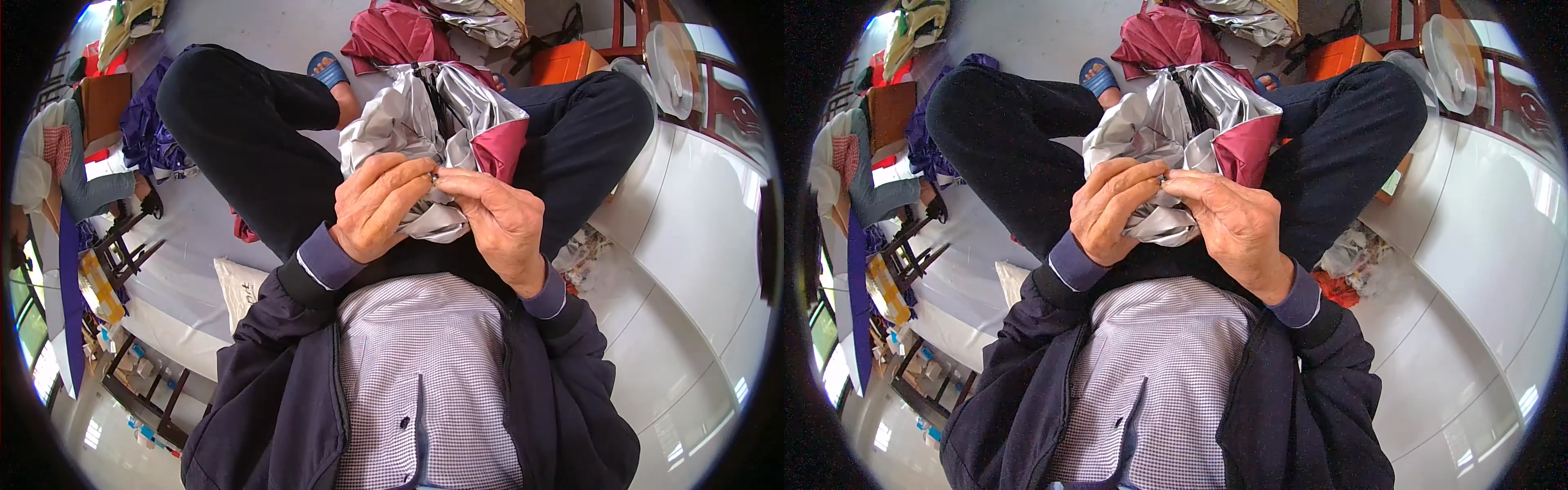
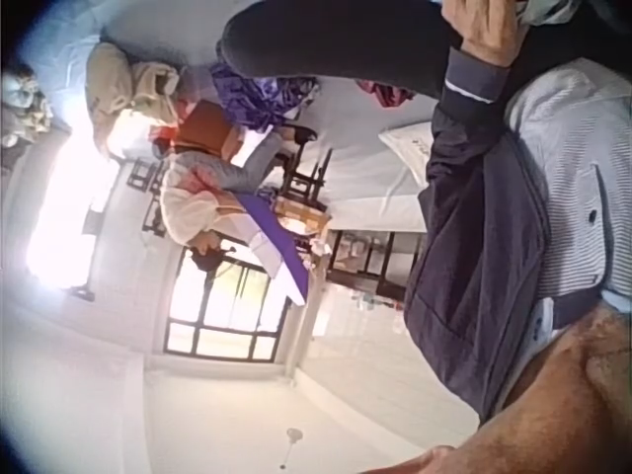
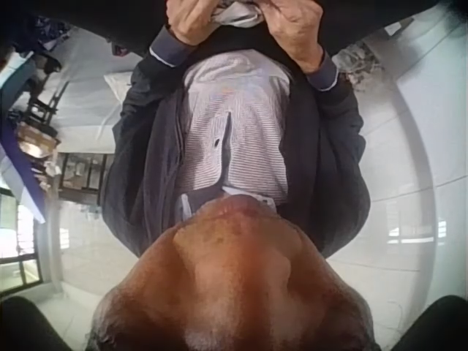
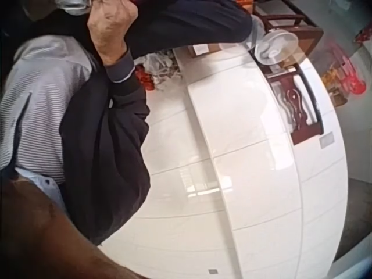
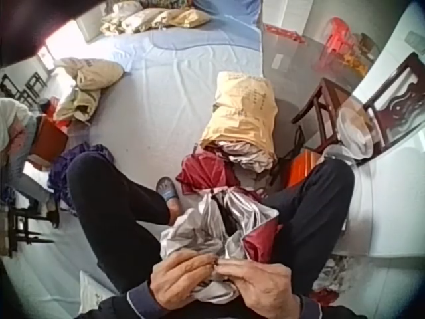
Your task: Packing and organizing clothing items and fabric into various bags.
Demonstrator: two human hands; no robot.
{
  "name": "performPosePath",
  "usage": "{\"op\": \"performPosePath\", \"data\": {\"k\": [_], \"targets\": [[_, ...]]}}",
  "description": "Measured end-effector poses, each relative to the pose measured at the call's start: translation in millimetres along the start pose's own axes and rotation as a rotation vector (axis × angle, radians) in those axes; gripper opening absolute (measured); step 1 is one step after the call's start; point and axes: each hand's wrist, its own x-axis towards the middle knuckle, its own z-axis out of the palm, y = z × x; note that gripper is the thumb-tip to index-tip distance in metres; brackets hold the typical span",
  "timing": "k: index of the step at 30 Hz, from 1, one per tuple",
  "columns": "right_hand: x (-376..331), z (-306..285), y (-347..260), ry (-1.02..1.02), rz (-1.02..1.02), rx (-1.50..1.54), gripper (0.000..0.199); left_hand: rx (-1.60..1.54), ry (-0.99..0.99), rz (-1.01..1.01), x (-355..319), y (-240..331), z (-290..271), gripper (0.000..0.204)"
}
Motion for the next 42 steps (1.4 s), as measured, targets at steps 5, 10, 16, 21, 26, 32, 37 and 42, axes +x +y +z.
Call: {"op": "performPosePath", "data": {"k": [5,10,16,21,26,32,37,42], "targets": [[1,0,0,0.002,0.002,0.023,0.013,-0.024,0.025,-0.012,1,0,2,0.052],[-1,3,4,0.033,-0.018,0.019,0.011,-0.044,0.057,-0.018,5,-1,6,0.051],[0,-5,-3,-0.052,0.124,-0.087,0.014,-0.150,0.067,-0.023,3,-1,9,0.048],[16,-17,-9,-0.041,0.223,-0.086,0.012,-0.097,-0.010,-0.017,9,2,2,0.049],[54,-29,-13,0.005,0.344,0.145,0.013,-0.044,-0.011,0.089,22,13,4,0.040],[140,-11,65,-0.187,0.254,0.220,0.020,-0.082,-0.090,0.208,27,36,14,0.039],[168,40,153,-0.324,0.071,-0.438,0.032,-0.043,-0.138,0.260,26,48,17,0.038],[161,57,184,-0.457,0.155,-0.505,0.037,-0.063,-0.165,0.236,22,50,19,0.041]]}}
